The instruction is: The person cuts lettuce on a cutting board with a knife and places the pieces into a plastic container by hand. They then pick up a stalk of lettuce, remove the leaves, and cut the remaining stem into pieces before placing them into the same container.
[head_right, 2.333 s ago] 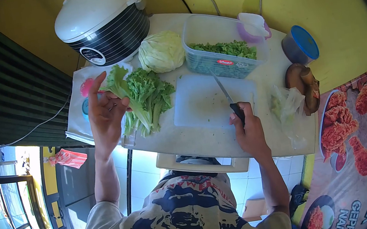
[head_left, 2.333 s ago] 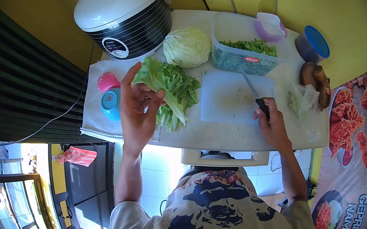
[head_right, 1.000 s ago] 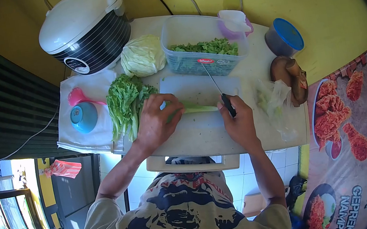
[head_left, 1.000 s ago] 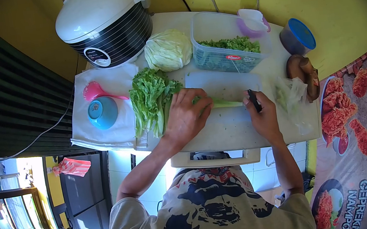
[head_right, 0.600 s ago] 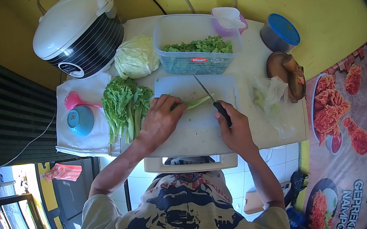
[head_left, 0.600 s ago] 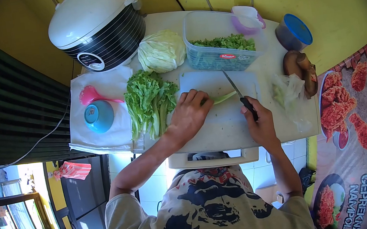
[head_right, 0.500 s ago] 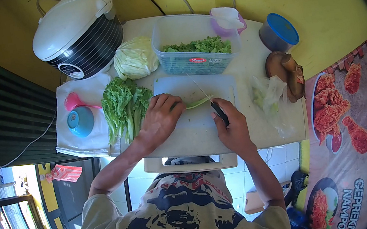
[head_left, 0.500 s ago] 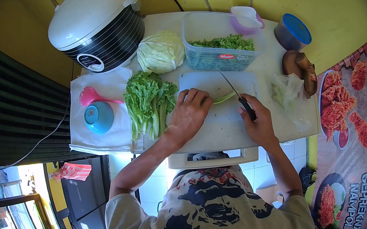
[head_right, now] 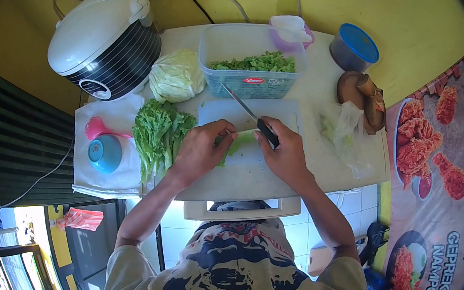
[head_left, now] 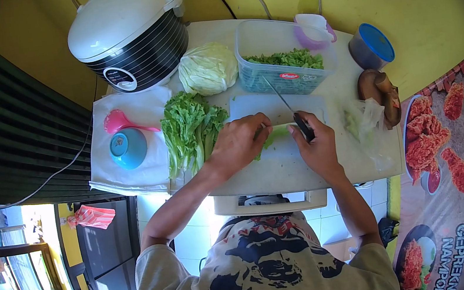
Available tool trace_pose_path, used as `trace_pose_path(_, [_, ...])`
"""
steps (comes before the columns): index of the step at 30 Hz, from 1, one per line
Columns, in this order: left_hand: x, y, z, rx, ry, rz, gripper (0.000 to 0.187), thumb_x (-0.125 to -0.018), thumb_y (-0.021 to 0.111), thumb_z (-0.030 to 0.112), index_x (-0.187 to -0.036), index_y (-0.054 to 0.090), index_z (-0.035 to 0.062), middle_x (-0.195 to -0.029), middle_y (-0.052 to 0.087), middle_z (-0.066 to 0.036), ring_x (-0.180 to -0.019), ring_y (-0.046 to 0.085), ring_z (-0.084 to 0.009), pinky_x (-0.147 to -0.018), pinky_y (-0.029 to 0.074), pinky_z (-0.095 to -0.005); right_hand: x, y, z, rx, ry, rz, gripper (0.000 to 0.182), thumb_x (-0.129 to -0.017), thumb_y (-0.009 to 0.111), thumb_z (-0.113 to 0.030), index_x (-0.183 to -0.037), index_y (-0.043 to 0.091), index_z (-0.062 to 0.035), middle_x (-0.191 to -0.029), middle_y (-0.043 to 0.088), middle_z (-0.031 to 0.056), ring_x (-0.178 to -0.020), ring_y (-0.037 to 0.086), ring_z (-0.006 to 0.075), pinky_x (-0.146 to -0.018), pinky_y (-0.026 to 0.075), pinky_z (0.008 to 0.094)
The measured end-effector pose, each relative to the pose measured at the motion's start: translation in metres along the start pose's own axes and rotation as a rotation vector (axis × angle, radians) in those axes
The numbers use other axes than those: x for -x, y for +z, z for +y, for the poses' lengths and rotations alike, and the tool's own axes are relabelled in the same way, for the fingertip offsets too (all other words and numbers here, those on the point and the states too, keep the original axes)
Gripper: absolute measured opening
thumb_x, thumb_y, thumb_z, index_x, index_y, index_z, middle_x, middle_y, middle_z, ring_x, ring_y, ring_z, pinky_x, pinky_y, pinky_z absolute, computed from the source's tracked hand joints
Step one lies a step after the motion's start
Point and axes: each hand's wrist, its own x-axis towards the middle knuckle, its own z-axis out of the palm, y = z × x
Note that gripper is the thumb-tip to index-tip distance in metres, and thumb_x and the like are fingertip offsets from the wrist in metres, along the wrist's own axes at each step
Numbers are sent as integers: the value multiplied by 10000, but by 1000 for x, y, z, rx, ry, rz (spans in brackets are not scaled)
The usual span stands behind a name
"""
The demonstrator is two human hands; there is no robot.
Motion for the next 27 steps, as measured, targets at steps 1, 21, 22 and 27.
trace_pose_path(1, [-2,3,-2,-100,3,14,131,-956,720,132,-1025,709,21,-875,759,-181,-770,741,-367,-726,586,-439,-1,3,0,45,-85,58,395,-965,740,-81,-1338,631,-11,-965,706,166,-735,666,200,-688,521,305])
trace_pose_path(21, [-16,11,-31,-56,-73,72,133,-898,735,109,-915,653,5,-880,717,-208,-801,701,-429,-739,566,-497,74,-2,-8,387,-71,-258,728,-938,618,-4,-1619,398,-138,-915,594,124,-568,612,291,-527,544,423])
trace_pose_path(22, [-16,11,-31,-52,-77,72,133,-897,738,107,-913,653,5,-879,716,-208,-798,700,-428,-737,564,-497,74,-3,-8,408,-71,-263,729,-937,619,-6,-1618,400,-142,-911,591,123,-564,612,293,-525,544,425])
trace_pose_path(27, [-16,10,-31,-26,-57,89,128,-892,742,97,-894,656,3,-859,714,-204,-790,701,-418,-737,563,-489,71,-5,-9,476,-81,-291,738,-928,629,-19,-1619,400,-142,-902,587,122,-544,611,302,-517,547,441])
